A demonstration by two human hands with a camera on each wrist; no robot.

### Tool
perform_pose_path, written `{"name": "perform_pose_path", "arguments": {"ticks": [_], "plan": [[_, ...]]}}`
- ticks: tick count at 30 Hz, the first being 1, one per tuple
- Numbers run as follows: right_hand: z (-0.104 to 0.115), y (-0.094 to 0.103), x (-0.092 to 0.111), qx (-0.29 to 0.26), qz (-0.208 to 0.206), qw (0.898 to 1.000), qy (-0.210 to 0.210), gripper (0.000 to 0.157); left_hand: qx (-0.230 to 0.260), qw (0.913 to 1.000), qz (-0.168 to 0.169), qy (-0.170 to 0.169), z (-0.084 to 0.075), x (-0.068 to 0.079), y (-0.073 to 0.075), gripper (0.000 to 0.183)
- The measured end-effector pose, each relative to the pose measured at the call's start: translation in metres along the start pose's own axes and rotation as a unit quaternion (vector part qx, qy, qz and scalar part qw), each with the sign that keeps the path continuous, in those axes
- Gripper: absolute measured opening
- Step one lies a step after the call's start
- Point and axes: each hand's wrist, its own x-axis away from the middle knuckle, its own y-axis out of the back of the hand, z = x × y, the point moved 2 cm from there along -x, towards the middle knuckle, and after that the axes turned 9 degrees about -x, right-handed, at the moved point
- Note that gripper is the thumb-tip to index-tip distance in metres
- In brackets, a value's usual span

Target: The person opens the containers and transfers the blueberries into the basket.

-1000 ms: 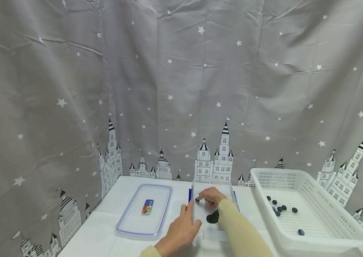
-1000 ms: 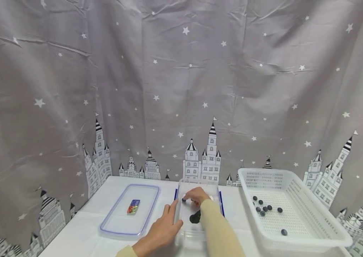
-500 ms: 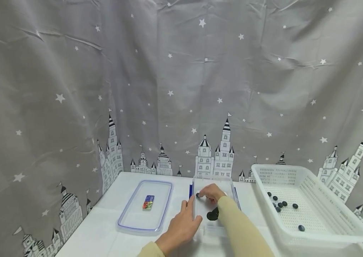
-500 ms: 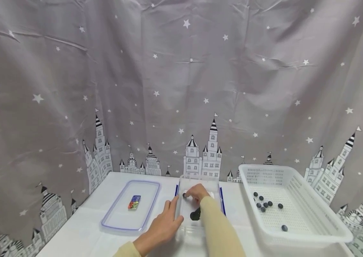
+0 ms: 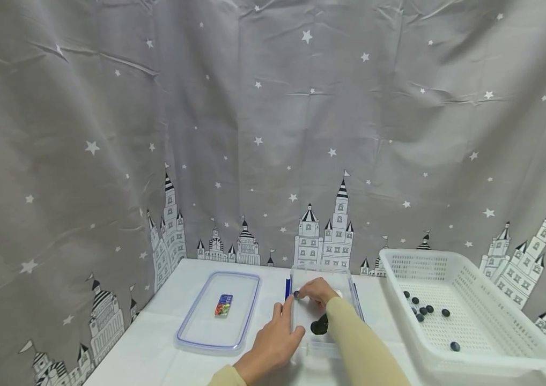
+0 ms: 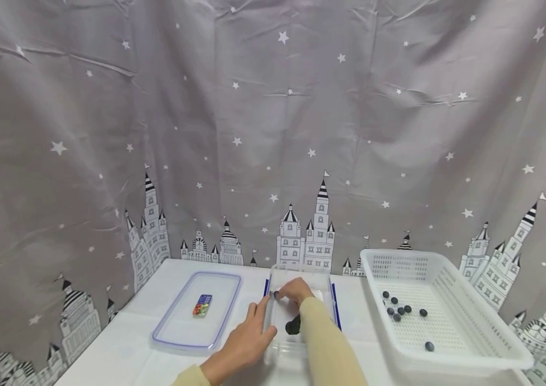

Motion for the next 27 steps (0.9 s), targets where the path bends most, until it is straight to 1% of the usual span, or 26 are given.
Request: {"name": "perform_pose_path", "arguments": {"ticks": [9,15,22,27], "plan": [[-0.002,-0.001,-0.001,-0.006,0.005,1.000,0.019,0.020,-0.003,1.0000,-0.008,0.002,0.000,0.000,0.000,0.077],[0.000,0.001,0.003,0.005,0.014,0.999,0.028,0.019,-0.002,1.0000,-0.005,0.001,-0.001,0.000,-0.001,0.077],[0.005,0.012,0.008,0.017,0.024,0.999,0.018,0.017,-0.007,1.0000,-0.002,-0.001,-0.003,-0.001,-0.002,0.077],[0.012,0.021,0.008,0.025,0.037,0.999,0.022,0.021,-0.009,0.9999,-0.002,0.005,-0.002,0.000,0.000,0.078]]}}
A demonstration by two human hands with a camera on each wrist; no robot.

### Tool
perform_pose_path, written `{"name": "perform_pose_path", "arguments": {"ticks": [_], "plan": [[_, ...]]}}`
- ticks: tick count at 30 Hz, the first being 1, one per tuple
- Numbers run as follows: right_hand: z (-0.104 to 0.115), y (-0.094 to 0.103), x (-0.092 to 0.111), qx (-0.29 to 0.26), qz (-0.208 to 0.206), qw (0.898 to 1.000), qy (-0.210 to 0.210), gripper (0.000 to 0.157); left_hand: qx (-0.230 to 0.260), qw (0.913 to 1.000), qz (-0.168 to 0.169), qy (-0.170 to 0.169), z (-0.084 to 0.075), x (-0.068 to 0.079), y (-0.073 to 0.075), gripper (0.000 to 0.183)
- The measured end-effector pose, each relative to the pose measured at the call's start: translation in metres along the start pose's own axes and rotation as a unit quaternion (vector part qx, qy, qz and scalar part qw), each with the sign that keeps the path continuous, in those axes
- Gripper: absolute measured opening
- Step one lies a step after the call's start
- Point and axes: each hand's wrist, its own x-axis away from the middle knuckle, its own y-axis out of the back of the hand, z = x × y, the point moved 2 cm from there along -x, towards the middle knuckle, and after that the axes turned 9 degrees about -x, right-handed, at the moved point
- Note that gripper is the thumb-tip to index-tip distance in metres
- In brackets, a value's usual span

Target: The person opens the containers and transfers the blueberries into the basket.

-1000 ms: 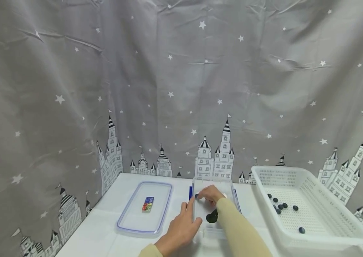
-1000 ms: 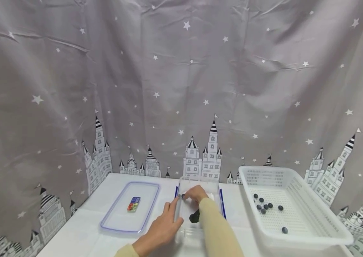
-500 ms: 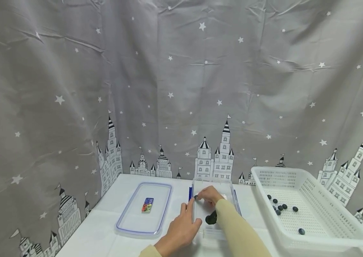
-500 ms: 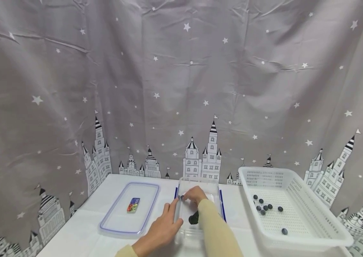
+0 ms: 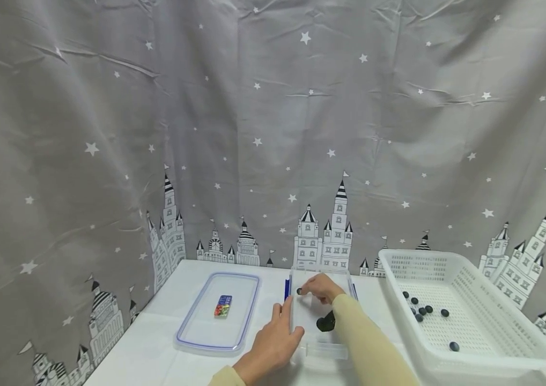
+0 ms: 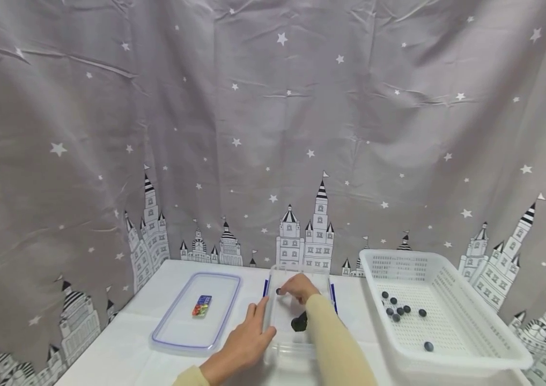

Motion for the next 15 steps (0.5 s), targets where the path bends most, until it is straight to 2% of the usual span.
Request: {"name": "perform_pose_path", "arguments": {"ticks": [8,15], "plan": [[0.012,0.017,0.005,0.008,0.003,1.000,0.010,0.022,0.005,0.9999,0.009,0.009,0.001,-0.001,0.002,0.078],[0.023,0.038,0.015,0.013,0.012,0.999,0.037,0.025,0.009,0.9998,0.016,0.012,0.001,-0.001,0.001,0.079]]}}
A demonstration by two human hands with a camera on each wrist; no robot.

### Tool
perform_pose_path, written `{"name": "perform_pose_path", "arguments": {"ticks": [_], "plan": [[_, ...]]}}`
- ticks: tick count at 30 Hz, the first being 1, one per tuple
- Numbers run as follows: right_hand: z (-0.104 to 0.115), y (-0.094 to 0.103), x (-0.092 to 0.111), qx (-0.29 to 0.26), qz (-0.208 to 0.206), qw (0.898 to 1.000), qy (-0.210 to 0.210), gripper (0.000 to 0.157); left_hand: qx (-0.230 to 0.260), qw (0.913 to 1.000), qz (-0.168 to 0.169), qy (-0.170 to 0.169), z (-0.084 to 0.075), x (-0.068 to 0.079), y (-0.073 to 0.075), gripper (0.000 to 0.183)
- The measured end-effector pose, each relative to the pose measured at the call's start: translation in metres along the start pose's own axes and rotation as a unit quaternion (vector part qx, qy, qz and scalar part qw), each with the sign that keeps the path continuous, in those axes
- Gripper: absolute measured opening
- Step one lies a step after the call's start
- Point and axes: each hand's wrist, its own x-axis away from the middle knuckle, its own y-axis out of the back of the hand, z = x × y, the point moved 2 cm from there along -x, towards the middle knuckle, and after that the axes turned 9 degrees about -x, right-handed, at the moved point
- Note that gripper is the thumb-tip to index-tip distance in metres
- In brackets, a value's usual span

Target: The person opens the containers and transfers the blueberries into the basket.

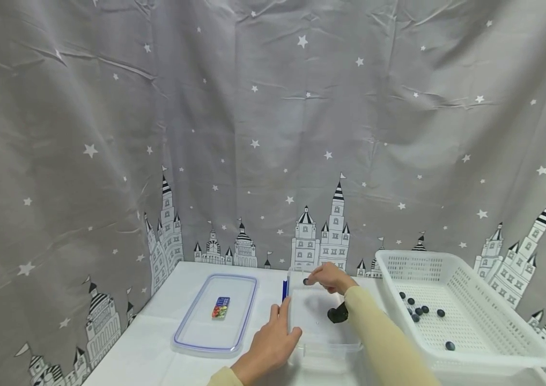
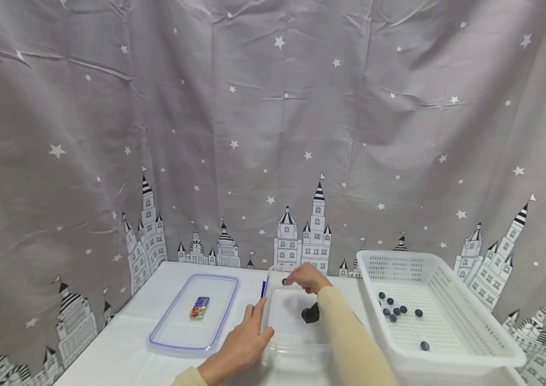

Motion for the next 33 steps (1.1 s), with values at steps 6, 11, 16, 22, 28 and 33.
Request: {"name": "perform_pose_path", "arguments": {"ticks": [6,11,16,22,28,33], "plan": [[0.006,0.025,0.007,-0.014,0.003,1.000,0.003,0.024,0.003,1.0000,-0.004,-0.003,-0.001,0.000,0.001,0.078],[0.009,0.045,0.015,-0.020,0.014,1.000,0.014,0.024,-0.001,0.9999,-0.017,-0.001,0.001,0.001,0.001,0.078],[0.008,0.066,0.023,-0.035,0.023,0.999,0.030,0.030,0.001,0.9997,-0.023,-0.008,0.002,0.001,0.001,0.078],[0.005,0.095,0.033,-0.033,0.016,0.999,0.032,0.033,0.000,0.9998,-0.018,-0.012,0.001,0.001,0.001,0.078],[-0.001,0.122,0.047,-0.023,0.003,0.999,0.030,0.037,0.000,0.9997,-0.018,-0.017,-0.001,0.001,0.002,0.077],[-0.011,0.140,0.057,-0.028,-0.002,0.999,0.017,0.042,0.003,0.9995,-0.025,-0.018,0.000,0.002,0.000,0.077]]}}
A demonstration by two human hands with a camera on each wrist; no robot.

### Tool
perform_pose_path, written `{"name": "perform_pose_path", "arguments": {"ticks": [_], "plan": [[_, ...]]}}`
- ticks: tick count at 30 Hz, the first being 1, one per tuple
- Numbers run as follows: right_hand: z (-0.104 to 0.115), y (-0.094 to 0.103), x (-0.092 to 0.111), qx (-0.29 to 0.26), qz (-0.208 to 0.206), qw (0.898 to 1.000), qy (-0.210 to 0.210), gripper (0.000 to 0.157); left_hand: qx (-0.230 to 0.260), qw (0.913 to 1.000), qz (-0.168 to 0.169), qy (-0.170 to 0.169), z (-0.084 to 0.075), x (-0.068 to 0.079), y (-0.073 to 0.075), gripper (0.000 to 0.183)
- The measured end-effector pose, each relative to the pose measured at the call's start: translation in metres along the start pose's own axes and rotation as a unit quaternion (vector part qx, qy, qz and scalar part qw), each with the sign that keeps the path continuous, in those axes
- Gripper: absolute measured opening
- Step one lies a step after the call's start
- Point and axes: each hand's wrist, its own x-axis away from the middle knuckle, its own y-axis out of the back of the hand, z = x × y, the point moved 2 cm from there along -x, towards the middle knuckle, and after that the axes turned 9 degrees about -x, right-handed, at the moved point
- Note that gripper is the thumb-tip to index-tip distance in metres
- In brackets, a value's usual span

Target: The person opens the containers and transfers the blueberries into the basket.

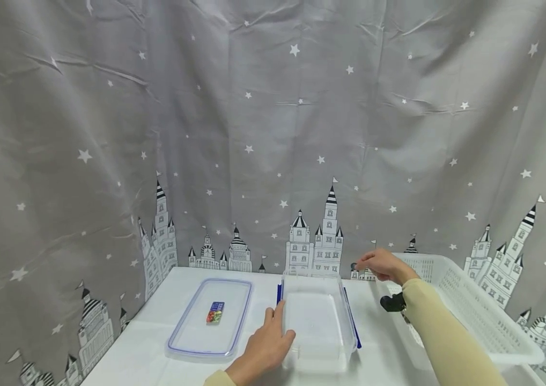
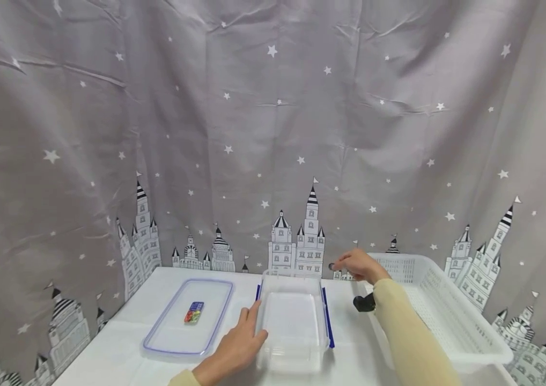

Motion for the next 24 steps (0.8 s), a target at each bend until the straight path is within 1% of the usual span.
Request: {"name": "perform_pose_path", "arguments": {"ticks": [4,8,11,18,24], "plan": [[-0.009,0.010,0.005,-0.009,0.006,1.000,0.004,0.046,0.003,1.0000,0.000,-0.002,0.002,0.002,-0.001,0.078],[-0.015,0.024,0.009,-0.014,-0.004,1.000,0.006,0.050,-0.001,0.9999,-0.006,-0.010,0.002,-0.001,-0.001,0.077],[-0.018,0.034,0.013,-0.016,-0.007,1.000,0.007,0.053,-0.005,0.9999,-0.006,-0.009,0.002,-0.004,0.000,0.075],[-0.033,0.056,0.026,-0.025,-0.029,0.999,-0.007,0.041,-0.008,1.0000,-0.002,-0.005,0.001,-0.008,0.002,0.075],[-0.059,0.068,0.036,-0.007,-0.054,0.998,-0.033,0.044,-0.004,0.9999,0.002,-0.010,0.002,-0.004,0.001,0.076]]}}
